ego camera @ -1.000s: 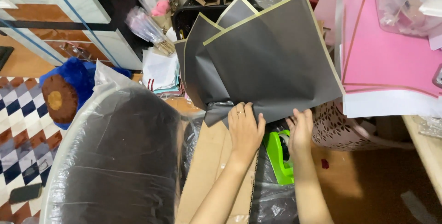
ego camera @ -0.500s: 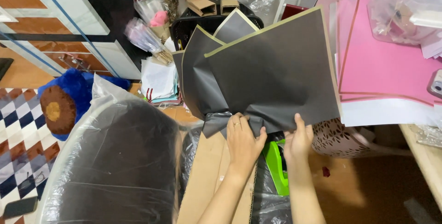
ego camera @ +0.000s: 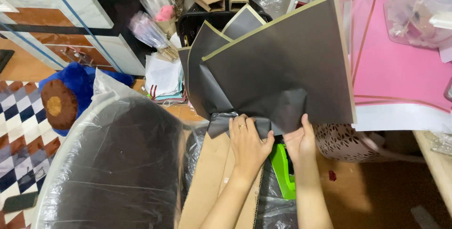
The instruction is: The person wraps a rectangular cardboard box with black paper that has gold edges. They fold the paper around the box and secure it with clear tape using a green tape dispenser. The person repeatedly adjusts and tapes the paper to ensure it is held in place.
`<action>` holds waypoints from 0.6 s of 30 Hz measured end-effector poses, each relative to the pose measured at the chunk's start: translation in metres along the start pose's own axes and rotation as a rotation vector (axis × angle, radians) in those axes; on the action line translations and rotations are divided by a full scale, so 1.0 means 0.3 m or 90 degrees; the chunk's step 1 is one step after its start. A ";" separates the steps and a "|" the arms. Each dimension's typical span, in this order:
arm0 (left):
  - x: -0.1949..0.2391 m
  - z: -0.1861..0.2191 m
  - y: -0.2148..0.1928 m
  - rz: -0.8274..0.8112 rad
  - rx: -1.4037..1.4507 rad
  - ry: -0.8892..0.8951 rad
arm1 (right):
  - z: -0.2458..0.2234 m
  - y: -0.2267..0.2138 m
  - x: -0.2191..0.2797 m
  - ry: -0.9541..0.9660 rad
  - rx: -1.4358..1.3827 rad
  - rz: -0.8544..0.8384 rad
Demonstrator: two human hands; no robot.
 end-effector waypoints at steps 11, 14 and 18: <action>0.000 0.005 0.000 0.002 -0.013 0.005 | 0.090 -0.305 -0.254 -0.033 0.008 0.019; 0.004 -0.005 0.001 -0.003 -0.008 0.001 | -0.020 -0.262 -0.219 -0.031 -0.004 0.074; 0.003 -0.012 0.007 -0.011 -0.011 -0.004 | -0.214 -0.331 -0.310 -0.094 0.007 0.110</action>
Point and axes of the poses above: each hand's wrist, its own x-axis away from the middle knuckle, its own y-axis out of the palm, z = x × y, the point moved 10 cm from there along -x, towards the middle knuckle, and after that the axes turned 9 degrees about x, right-handed, at the moved point
